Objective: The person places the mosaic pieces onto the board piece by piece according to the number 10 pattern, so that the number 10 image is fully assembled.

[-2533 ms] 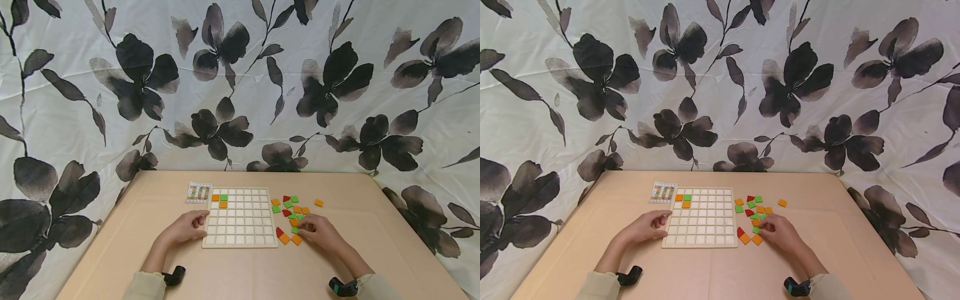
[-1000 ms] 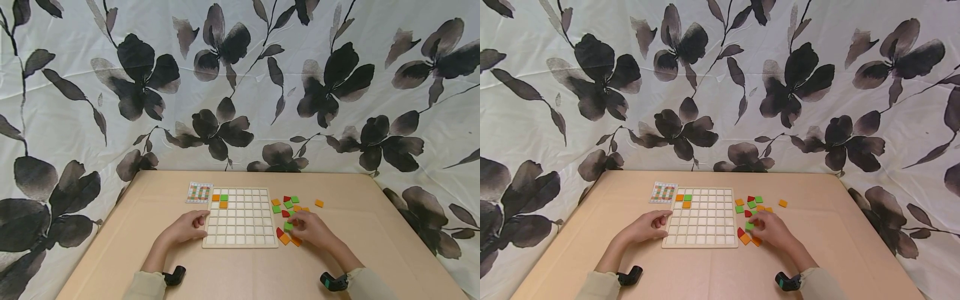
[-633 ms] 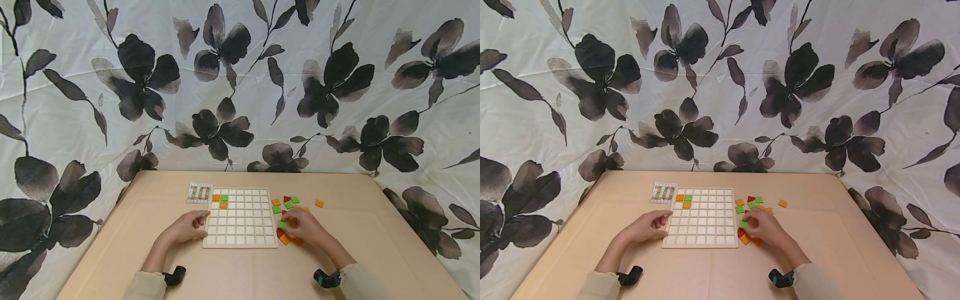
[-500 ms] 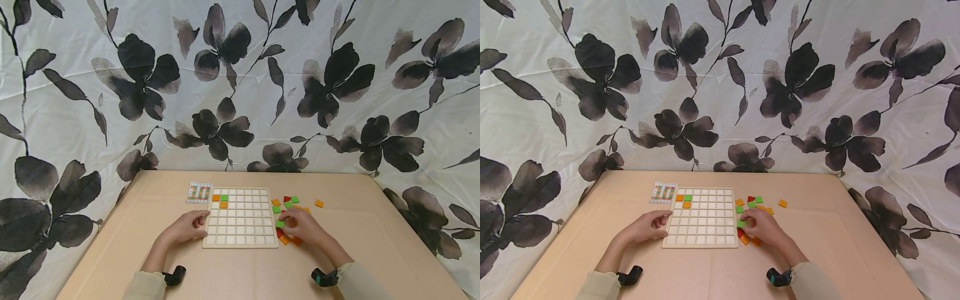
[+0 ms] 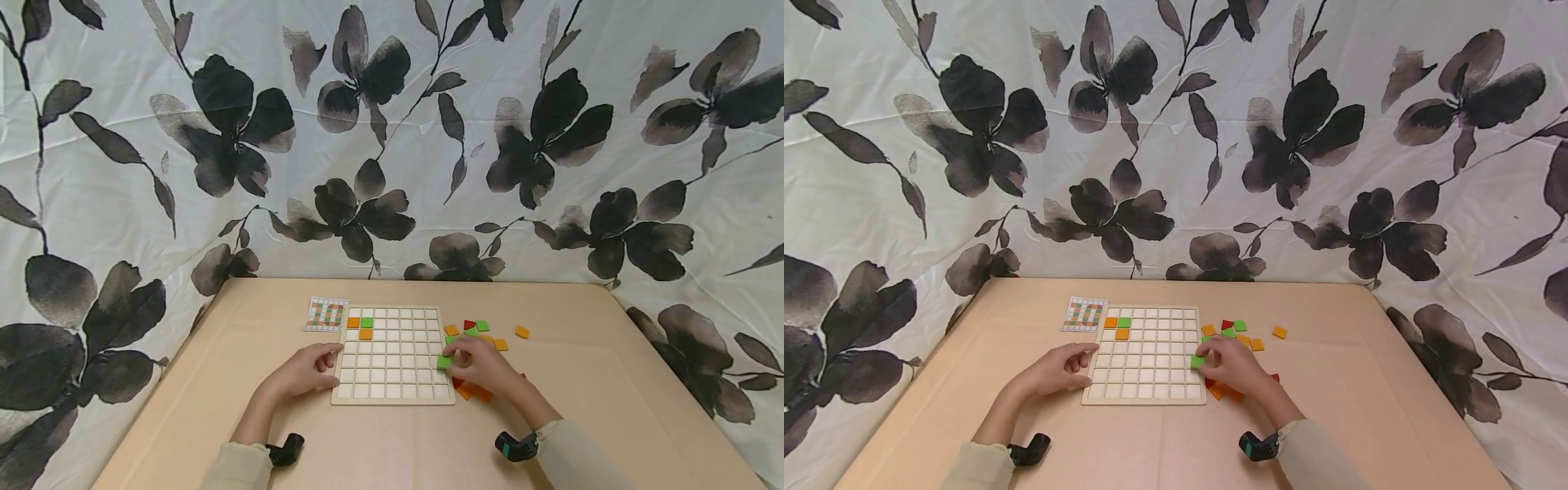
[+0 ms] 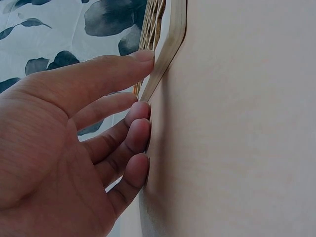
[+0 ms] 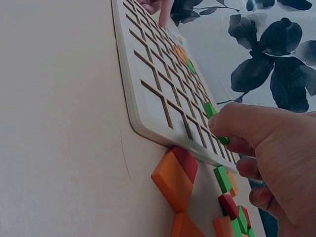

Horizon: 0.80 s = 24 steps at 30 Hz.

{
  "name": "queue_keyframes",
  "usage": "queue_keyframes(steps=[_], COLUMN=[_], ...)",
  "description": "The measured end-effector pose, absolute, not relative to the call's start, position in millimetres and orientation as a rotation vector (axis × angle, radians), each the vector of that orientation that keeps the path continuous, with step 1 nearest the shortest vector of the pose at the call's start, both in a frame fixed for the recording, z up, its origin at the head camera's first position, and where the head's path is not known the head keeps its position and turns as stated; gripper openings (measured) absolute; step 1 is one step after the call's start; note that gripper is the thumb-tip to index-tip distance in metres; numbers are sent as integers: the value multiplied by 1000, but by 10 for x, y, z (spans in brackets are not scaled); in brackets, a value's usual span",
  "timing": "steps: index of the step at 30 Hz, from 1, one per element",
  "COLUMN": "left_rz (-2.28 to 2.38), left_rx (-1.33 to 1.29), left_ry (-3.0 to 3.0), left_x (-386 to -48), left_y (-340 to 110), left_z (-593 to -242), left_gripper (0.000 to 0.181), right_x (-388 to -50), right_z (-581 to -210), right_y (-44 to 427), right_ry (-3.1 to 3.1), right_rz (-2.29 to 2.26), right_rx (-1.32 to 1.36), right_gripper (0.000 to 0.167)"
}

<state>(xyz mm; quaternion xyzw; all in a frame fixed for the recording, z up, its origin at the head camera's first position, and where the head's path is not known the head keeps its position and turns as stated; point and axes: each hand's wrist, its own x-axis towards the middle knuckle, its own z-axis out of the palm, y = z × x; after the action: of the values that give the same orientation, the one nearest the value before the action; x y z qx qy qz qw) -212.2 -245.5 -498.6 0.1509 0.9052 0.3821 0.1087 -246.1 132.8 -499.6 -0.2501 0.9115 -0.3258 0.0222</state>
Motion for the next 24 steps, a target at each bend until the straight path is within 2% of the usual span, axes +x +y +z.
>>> queue_keyframes(steps=[24], left_rz=[1122], left_rx=[417], left_ry=[2660], left_x=[-2097], left_y=[-2455], left_z=[-4977], left_gripper=[64], right_x=[-2562], right_z=[-5016], right_y=[986], right_ry=[2800], right_rz=[-1043], right_rx=[-925], right_gripper=[20])
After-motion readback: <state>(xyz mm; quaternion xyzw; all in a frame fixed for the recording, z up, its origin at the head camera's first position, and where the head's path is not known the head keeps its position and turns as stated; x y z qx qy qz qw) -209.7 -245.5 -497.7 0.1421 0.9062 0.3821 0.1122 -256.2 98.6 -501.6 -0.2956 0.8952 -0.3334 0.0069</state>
